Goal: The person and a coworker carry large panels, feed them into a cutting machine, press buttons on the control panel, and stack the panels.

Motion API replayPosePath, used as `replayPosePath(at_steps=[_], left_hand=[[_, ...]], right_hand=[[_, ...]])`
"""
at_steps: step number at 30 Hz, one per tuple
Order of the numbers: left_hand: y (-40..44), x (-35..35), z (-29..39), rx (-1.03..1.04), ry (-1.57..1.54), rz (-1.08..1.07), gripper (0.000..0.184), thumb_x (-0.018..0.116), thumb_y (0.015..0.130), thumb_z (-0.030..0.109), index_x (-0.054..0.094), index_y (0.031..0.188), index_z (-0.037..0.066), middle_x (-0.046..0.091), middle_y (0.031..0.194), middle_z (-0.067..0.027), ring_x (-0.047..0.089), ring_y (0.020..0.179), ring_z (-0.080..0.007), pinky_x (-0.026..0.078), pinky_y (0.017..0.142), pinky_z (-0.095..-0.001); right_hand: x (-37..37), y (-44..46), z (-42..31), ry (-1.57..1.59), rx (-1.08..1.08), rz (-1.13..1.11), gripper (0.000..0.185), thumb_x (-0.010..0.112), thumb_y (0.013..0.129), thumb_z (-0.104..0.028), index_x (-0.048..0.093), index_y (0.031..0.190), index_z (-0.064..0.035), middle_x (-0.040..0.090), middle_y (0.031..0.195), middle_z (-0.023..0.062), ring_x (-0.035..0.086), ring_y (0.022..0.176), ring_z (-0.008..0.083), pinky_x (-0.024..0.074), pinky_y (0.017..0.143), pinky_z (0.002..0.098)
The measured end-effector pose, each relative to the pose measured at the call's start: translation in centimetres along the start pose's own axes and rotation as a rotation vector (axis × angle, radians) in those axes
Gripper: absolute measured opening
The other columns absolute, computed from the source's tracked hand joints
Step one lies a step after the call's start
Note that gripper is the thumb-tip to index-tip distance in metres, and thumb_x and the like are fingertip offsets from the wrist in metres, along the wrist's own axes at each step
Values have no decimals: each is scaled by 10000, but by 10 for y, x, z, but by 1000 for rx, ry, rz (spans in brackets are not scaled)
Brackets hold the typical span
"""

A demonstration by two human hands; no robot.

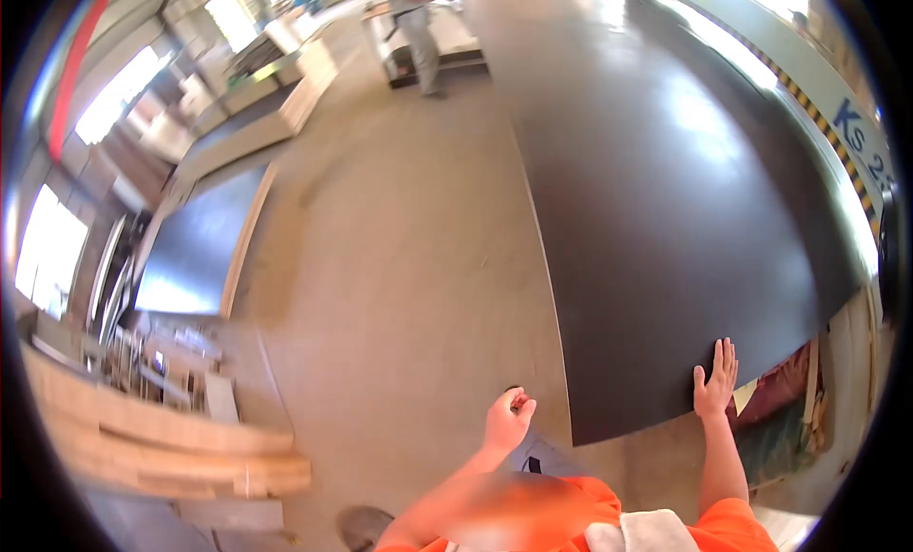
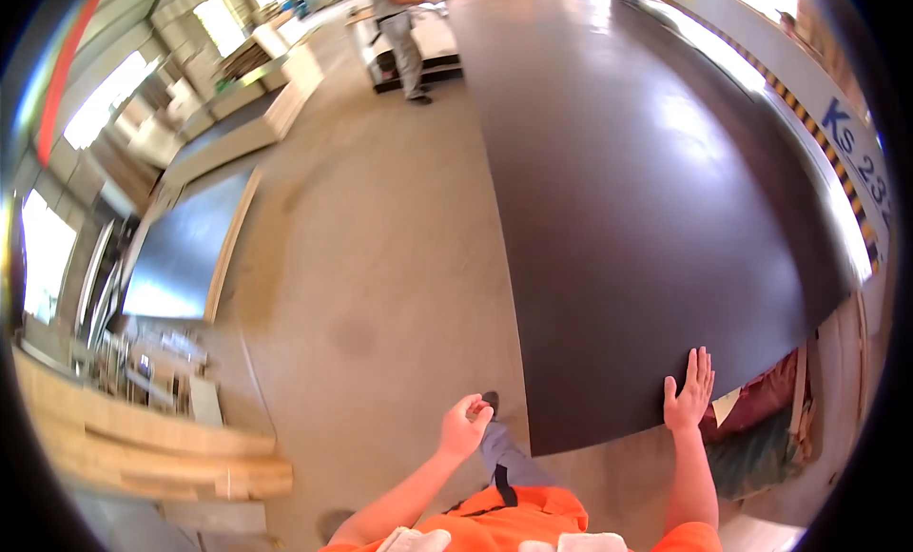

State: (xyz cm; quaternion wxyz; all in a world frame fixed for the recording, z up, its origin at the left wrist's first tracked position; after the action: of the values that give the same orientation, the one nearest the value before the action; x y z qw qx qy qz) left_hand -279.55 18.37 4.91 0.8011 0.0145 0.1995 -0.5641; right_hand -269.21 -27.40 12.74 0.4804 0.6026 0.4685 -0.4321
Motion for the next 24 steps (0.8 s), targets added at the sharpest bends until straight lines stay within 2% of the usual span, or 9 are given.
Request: replayPosePath(at_steps=[1, 8, 13, 15, 18, 20, 22, 24], left_hand=[[32, 6, -3, -3, 7, -37, 371, 711, 869, 199, 649, 1134, -53, 728, 997, -136, 703, 904, -218, 549, 819, -334], [234, 28, 37, 59, 204, -354, 408, 710, 875, 206, 639, 1183, -53, 729, 1016, -134, 699, 944, -215, 549, 854, -333], [383, 28, 68, 35, 193, -389, 430, 717, 875, 211, 635, 1205, -53, 733, 1005, -128, 699, 938, -196, 547, 859, -318], [443, 34, 55, 24, 207, -404, 441, 732, 866, 230, 645, 1195, -50, 736, 996, -121, 700, 927, -190, 545, 859, -313], [555, 49, 54, 49, 244, -432, 440, 745, 857, 248, 660, 1173, -47, 736, 1001, -126, 700, 930, -193, 542, 866, -321], [637, 66, 56, 67, 212, -432, 439, 749, 859, 262, 666, 1158, -50, 732, 1036, -141, 699, 937, -202, 538, 873, -330], [728, 98, 86, 58, 195, -444, 442, 749, 865, 259, 658, 1165, -53, 728, 1054, -149, 698, 942, -205, 536, 880, -334], [803, 132, 122, 103, 153, -469, 443, 739, 880, 248, 643, 1192, -53, 726, 1041, -135, 690, 902, -196, 540, 851, -325]], right_hand=[[1, 14, 0, 0, 21, -12, 709, 583, 901, -274, 335, 1530, -60, 289, 1609, 137, 244, 1495, 332, 161, 1227, 478], [8, 128, -6, 30, 153, -14, 646, 559, 902, -232, 392, 1504, -69, 317, 1598, 137, 253, 1493, 330, 153, 1229, 479], [65, 214, 18, -134, 474, -41, 714, 537, 945, -324, 280, 1540, -24, 211, 1631, 179, 174, 1516, 347, 129, 1223, 521], [71, 268, -48, -81, 395, -94, 752, 522, 954, -380, 255, 1544, 1, 188, 1637, 189, 126, 1529, 346, 111, 1229, 510], [89, 357, -123, -16, 400, -108, 803, 516, 958, -438, 216, 1553, 10, 157, 1646, 177, 103, 1537, 304, 80, 1246, 451], [107, 399, -140, -22, 437, -106, 814, 509, 960, -455, 206, 1557, 8, 150, 1648, 173, 98, 1539, 294, 73, 1249, 438], [110, 453, -150, -30, 472, -81, 822, 506, 960, -468, 199, 1559, 5, 146, 1650, 170, 95, 1540, 289, 70, 1250, 430], [113, 471, -146, -45, 505, -118, 829, 506, 958, -476, 197, 1561, 2, 146, 1651, 167, 96, 1540, 287, 72, 1250, 429]])
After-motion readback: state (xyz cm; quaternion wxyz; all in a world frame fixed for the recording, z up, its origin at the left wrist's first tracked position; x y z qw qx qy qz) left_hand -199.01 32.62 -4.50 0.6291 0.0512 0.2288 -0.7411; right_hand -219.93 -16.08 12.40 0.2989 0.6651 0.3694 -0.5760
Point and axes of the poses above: each hand's wrist, its own y-axis towards the middle knuckle, its own x-axis out of the palm, z = x × y, the point moved 10 cm from there along y, towards the middle knuckle
